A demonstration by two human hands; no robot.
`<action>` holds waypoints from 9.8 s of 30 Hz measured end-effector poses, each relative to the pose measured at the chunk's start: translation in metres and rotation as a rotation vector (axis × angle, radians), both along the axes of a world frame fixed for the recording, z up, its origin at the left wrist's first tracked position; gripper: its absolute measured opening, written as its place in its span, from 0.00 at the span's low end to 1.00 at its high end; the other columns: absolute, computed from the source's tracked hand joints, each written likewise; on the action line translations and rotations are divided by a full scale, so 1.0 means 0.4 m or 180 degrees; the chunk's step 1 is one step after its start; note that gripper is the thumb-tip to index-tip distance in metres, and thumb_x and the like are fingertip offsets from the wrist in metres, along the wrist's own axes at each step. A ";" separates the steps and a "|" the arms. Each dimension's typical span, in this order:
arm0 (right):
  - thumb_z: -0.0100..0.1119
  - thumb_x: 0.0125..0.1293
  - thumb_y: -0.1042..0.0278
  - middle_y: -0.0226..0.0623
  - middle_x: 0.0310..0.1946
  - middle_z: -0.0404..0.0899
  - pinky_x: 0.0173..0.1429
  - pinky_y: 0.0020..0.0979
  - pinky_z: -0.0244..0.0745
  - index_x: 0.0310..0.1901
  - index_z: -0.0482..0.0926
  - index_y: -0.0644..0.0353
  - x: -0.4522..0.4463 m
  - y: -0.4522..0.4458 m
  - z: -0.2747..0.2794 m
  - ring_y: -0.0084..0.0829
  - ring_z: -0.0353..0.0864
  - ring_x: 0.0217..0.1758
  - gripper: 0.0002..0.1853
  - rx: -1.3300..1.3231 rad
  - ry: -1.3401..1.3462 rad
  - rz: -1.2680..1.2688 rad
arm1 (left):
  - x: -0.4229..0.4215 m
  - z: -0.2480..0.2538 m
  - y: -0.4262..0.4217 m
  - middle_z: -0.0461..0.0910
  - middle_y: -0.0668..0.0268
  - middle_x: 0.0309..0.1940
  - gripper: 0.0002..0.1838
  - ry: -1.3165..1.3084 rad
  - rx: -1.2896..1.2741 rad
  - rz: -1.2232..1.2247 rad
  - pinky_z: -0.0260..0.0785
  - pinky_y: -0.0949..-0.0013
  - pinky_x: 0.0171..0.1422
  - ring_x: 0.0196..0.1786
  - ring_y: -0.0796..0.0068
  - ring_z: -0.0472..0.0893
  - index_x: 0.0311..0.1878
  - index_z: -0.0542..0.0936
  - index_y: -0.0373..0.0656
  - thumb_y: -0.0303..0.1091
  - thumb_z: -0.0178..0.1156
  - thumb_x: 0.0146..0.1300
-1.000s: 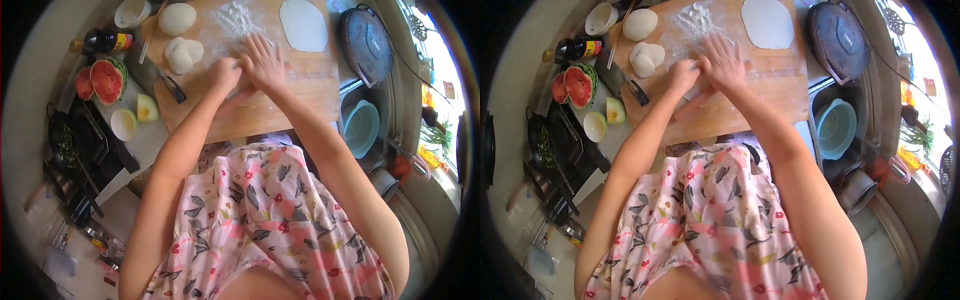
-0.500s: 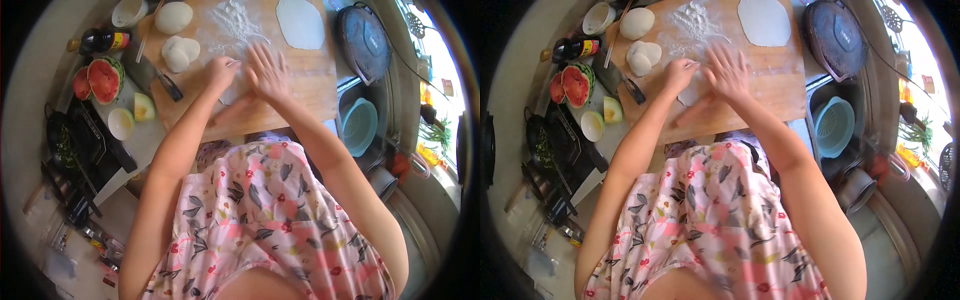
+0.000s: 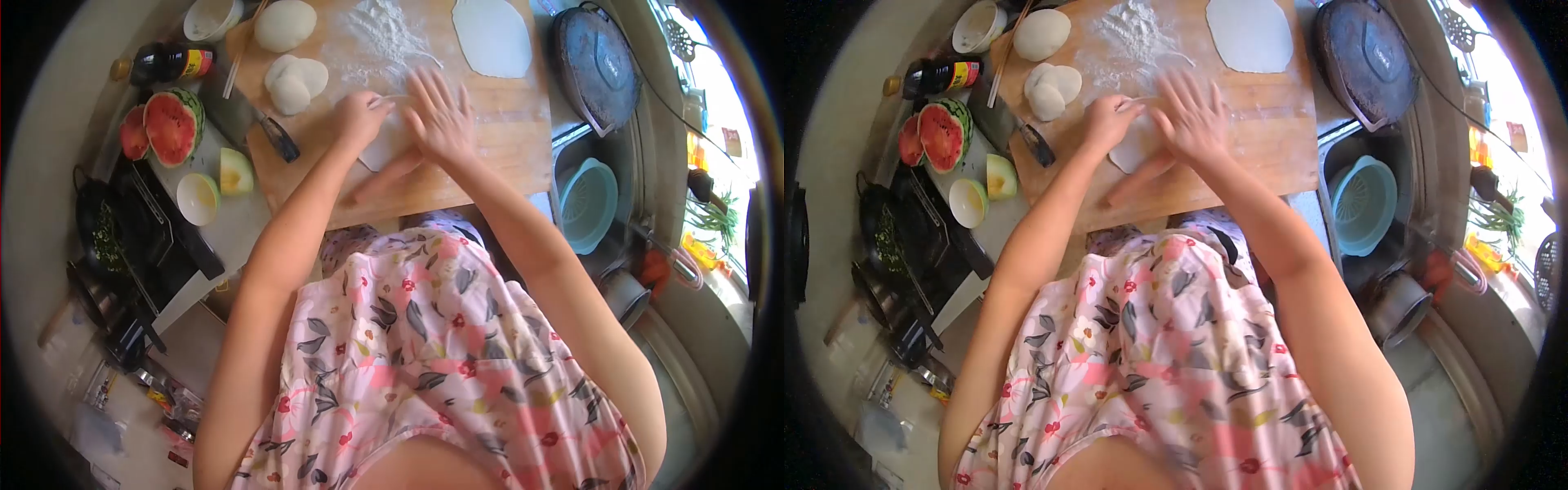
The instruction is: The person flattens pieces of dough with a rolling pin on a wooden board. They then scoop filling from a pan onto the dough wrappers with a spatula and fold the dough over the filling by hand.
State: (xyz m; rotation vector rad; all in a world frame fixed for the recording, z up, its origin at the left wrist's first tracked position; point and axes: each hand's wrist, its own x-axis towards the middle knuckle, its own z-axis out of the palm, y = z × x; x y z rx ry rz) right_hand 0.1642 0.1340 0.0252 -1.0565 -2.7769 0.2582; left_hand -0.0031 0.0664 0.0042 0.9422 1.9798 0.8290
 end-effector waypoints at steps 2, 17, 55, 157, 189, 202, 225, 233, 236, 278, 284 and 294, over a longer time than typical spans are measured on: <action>0.45 0.69 0.48 0.31 0.74 0.59 0.77 0.49 0.46 0.72 0.61 0.47 0.169 -0.056 0.011 0.31 0.52 0.78 0.31 -0.0208 -0.0186 0.0119 | 0.008 -0.080 -0.039 0.84 0.51 0.32 0.13 -0.0721 0.0510 0.0624 0.74 0.63 0.41 0.34 0.63 0.84 0.38 0.82 0.34 0.35 0.65 0.57; 0.55 0.64 0.47 0.38 0.66 0.66 0.76 0.54 0.45 0.64 0.70 0.54 0.162 -0.044 -0.027 0.38 0.59 0.73 0.30 -0.0052 0.0351 0.0026 | 0.010 -0.018 -0.050 0.84 0.52 0.34 0.15 -0.0634 0.0552 0.0799 0.73 0.62 0.44 0.37 0.53 0.84 0.41 0.82 0.34 0.37 0.67 0.56; 0.57 0.57 0.63 0.40 0.39 0.72 0.60 0.45 0.62 0.34 0.76 0.58 0.252 0.066 -0.016 0.44 0.70 0.51 0.08 0.0110 0.0855 0.0029 | 0.088 -0.005 -0.141 0.50 0.60 0.78 0.45 0.2284 0.0432 -0.2464 0.36 0.42 0.78 0.79 0.61 0.48 0.76 0.55 0.46 0.66 0.48 0.63; 0.64 0.59 0.63 0.30 0.39 0.80 0.42 0.35 0.65 0.49 0.76 0.51 0.186 -0.042 0.079 0.33 0.79 0.37 0.16 -0.0442 0.0496 0.0310 | 0.091 0.106 -0.228 0.72 0.47 0.53 0.31 0.0857 0.0385 0.0888 0.69 0.58 0.57 0.58 0.59 0.74 0.62 0.61 0.32 0.27 0.64 0.60; 0.51 0.67 0.45 0.42 0.76 0.50 0.77 0.54 0.44 0.74 0.55 0.58 0.172 -0.082 0.034 0.38 0.48 0.80 0.39 -0.0464 -0.0242 -0.0352 | 0.020 0.030 -0.171 0.44 0.54 0.78 0.46 0.2339 0.0407 -0.1199 0.29 0.35 0.77 0.81 0.56 0.41 0.76 0.50 0.38 0.62 0.46 0.66; 0.57 0.60 0.66 0.42 0.61 0.66 0.74 0.50 0.51 0.67 0.67 0.54 0.253 -0.164 0.043 0.42 0.65 0.66 0.31 -0.0730 0.0211 -0.0267 | 0.080 0.088 -0.343 0.44 0.57 0.79 0.43 0.2158 -0.0217 -0.1641 0.28 0.33 0.75 0.80 0.53 0.42 0.77 0.50 0.41 0.57 0.50 0.67; 0.47 0.71 0.51 0.32 0.76 0.53 0.76 0.60 0.42 0.73 0.59 0.41 -0.015 0.269 0.000 0.35 0.50 0.79 0.30 0.0763 0.0533 -0.1116 | -0.091 0.021 0.214 0.42 0.52 0.78 0.42 0.2848 0.0933 -0.0300 0.27 0.34 0.76 0.80 0.52 0.41 0.76 0.50 0.37 0.58 0.45 0.69; 0.50 0.65 0.38 0.44 0.76 0.51 0.76 0.56 0.44 0.73 0.58 0.55 0.212 -0.078 -0.016 0.43 0.49 0.79 0.41 -0.0263 0.0326 -0.0498 | 0.043 -0.004 -0.213 0.39 0.46 0.78 0.51 0.2241 0.0361 -0.0887 0.26 0.32 0.75 0.80 0.48 0.39 0.76 0.47 0.33 0.63 0.50 0.63; 0.55 0.64 0.43 0.43 0.76 0.51 0.76 0.56 0.45 0.73 0.58 0.52 0.276 -0.167 0.031 0.42 0.47 0.80 0.40 -0.0706 -0.0069 -0.0276 | 0.095 0.024 -0.306 0.39 0.46 0.78 0.51 0.2139 0.0232 -0.0843 0.25 0.30 0.74 0.80 0.49 0.39 0.76 0.48 0.34 0.66 0.45 0.64; 0.67 0.53 0.60 0.30 0.48 0.76 0.61 0.39 0.66 0.52 0.79 0.51 -0.154 0.293 -0.019 0.36 0.71 0.58 0.22 0.0261 0.0901 0.0343 | -0.022 0.023 0.019 0.76 0.64 0.25 0.18 0.1050 -0.0068 0.0100 0.68 0.64 0.35 0.29 0.66 0.75 0.40 0.79 0.38 0.37 0.72 0.50; 0.63 0.55 0.70 0.38 0.55 0.74 0.69 0.44 0.61 0.52 0.78 0.51 -0.008 0.163 -0.005 0.42 0.68 0.63 0.20 -0.0214 0.1208 0.0689 | 0.000 0.100 -0.021 0.80 0.61 0.24 0.09 0.1279 0.0517 -0.0379 0.70 0.59 0.33 0.27 0.57 0.80 0.35 0.79 0.41 0.35 0.68 0.56; 0.63 0.57 0.79 0.37 0.35 0.84 0.49 0.31 0.78 0.40 0.83 0.60 0.265 0.032 0.165 0.32 0.84 0.39 0.09 -0.2656 0.1380 -0.0155 | 0.120 0.314 -0.149 0.83 0.65 0.25 0.07 0.0451 0.0682 -0.0996 0.72 0.71 0.32 0.28 0.77 0.83 0.37 0.80 0.42 0.27 0.69 0.57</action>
